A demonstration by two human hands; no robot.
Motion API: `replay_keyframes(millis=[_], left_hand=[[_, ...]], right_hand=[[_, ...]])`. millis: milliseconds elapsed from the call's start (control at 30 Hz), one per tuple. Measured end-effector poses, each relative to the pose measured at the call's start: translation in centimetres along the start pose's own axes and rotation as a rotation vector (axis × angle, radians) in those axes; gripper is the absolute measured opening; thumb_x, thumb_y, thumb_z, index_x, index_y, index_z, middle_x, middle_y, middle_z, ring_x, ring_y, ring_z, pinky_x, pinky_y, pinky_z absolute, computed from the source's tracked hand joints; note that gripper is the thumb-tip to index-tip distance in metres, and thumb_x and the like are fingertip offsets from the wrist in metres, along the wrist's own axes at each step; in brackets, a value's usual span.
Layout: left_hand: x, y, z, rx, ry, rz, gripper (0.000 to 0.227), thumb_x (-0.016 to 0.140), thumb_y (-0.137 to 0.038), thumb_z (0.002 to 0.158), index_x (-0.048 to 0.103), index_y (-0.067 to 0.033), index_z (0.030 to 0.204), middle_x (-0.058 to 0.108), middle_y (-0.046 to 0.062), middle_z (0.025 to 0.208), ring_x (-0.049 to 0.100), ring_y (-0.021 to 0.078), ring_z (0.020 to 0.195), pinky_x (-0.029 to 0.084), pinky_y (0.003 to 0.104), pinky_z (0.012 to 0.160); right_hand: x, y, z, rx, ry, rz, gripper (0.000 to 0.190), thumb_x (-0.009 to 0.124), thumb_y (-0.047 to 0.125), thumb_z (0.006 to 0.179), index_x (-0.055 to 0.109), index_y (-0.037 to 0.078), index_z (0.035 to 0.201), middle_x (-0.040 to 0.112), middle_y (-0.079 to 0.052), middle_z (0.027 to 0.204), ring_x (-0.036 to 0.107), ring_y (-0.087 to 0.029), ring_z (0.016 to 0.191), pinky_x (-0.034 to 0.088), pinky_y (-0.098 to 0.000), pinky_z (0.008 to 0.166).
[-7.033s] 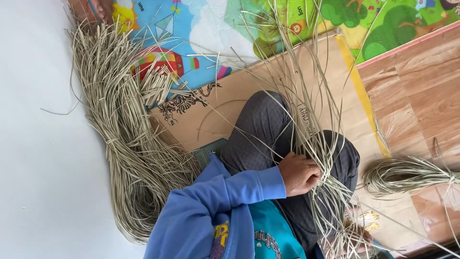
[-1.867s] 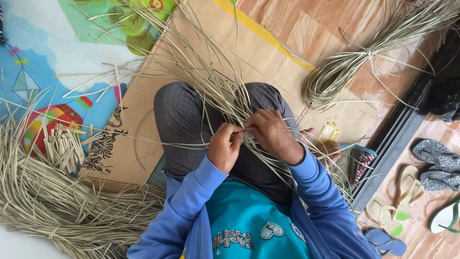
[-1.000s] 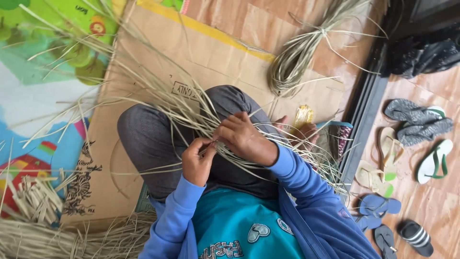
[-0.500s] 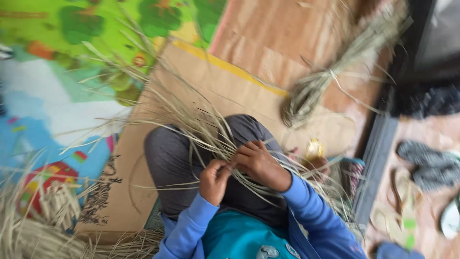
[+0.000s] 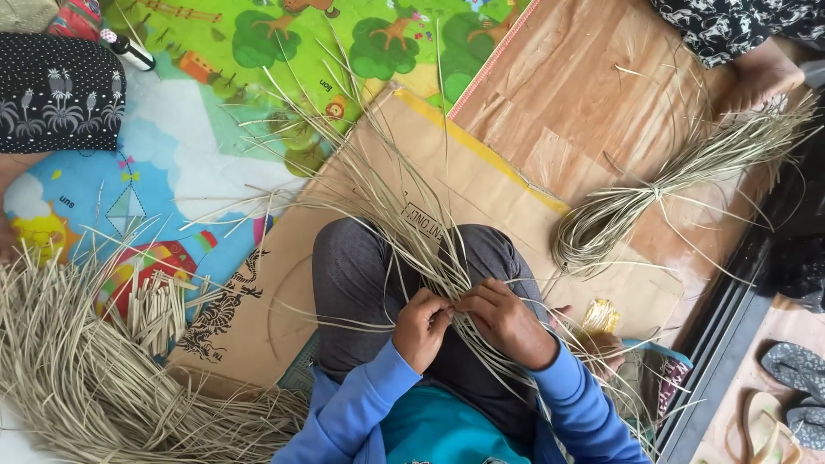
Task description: Weaving long strands of dried grass together by hand to create a mat or similar item.
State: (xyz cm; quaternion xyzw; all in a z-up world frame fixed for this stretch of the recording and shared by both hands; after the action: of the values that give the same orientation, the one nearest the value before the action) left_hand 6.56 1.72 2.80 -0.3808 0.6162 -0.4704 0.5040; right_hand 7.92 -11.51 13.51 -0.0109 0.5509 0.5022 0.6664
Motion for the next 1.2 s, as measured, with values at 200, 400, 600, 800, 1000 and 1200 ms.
replay_keyframes(millis=[200,400,600,800,1000,1200], left_hand=[[0.4,-1.8,-0.1,0.183,0.006,0.307,0.005,0.065,-0.011,0.096,0.069,-0.0111,0.092,0.053,0.000,0.085,0.064,0.0247,0.079,0.058,0.037,0.071],[0.2,-3.4,0.0,0.260,0.022,0.534,0.007,0.067,-0.004,0.094,0.065,-0.0110,0.091,0.046,0.000,0.093,0.055,0.0197,0.081,0.053,0.034,0.072],[0.1,-3.1,0.5,0.173,0.027,0.374,0.016,0.058,-0.002,0.099,0.055,-0.0098,0.085,0.042,0.002,0.089,0.052,0.0207,0.078,0.052,0.032,0.069],[1.1,-2.7,0.2,0.254,0.144,0.512,0.008,0.058,-0.001,0.096,0.063,-0.0046,0.091,0.051,0.004,0.091,0.061,0.0242,0.089,0.055,0.035,0.083],[1.4,-1.7,0.1,0.202,0.057,0.431,0.005,0.064,-0.012,0.093,0.069,-0.0107,0.094,0.064,0.005,0.098,0.067,0.0282,0.099,0.056,0.038,0.087],[0.5,-3.0,0.1,0.218,0.057,0.403,0.003,0.066,-0.003,0.085,0.065,-0.0008,0.084,0.060,0.012,0.091,0.060,0.0285,0.069,0.054,0.039,0.066]], right_hand=[[0.7,-1.8,-0.7,0.223,-0.036,0.132,0.015,0.069,-0.004,0.086,0.071,0.007,0.097,0.069,-0.012,0.084,0.066,-0.036,0.077,0.055,-0.0419,0.068],[0.7,-1.6,-0.8,0.241,-0.005,0.103,0.015,0.069,-0.006,0.087,0.072,0.004,0.098,0.069,-0.014,0.086,0.068,-0.036,0.079,0.057,-0.0419,0.069],[0.1,-0.4,-0.8,0.094,-0.049,0.092,0.014,0.066,-0.003,0.092,0.072,0.006,0.101,0.069,-0.015,0.089,0.068,-0.037,0.081,0.058,-0.0447,0.069],[0.2,1.2,-1.3,-0.136,-0.070,-0.061,0.018,0.059,0.004,0.098,0.075,0.007,0.103,0.071,-0.012,0.094,0.070,-0.035,0.086,0.060,-0.0421,0.075],[0.6,1.1,-2.6,-0.144,-0.121,-0.105,0.011,0.065,0.002,0.092,0.074,0.006,0.096,0.073,-0.013,0.095,0.070,-0.036,0.080,0.059,-0.0417,0.071],[1.4,0.2,-3.2,0.071,0.011,-0.150,0.031,0.076,0.000,0.078,0.071,0.005,0.108,0.074,-0.005,0.113,0.070,-0.023,0.099,0.057,-0.0350,0.085]])
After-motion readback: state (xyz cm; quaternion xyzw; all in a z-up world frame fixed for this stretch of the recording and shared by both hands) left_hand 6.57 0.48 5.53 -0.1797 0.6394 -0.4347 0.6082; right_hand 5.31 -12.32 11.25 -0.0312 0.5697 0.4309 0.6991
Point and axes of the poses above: each hand's wrist, its own z-axis towards the middle knuckle, its own x-axis out of the palm, y = z × x, the point moved 7 cm from there along z, towards the middle knuckle
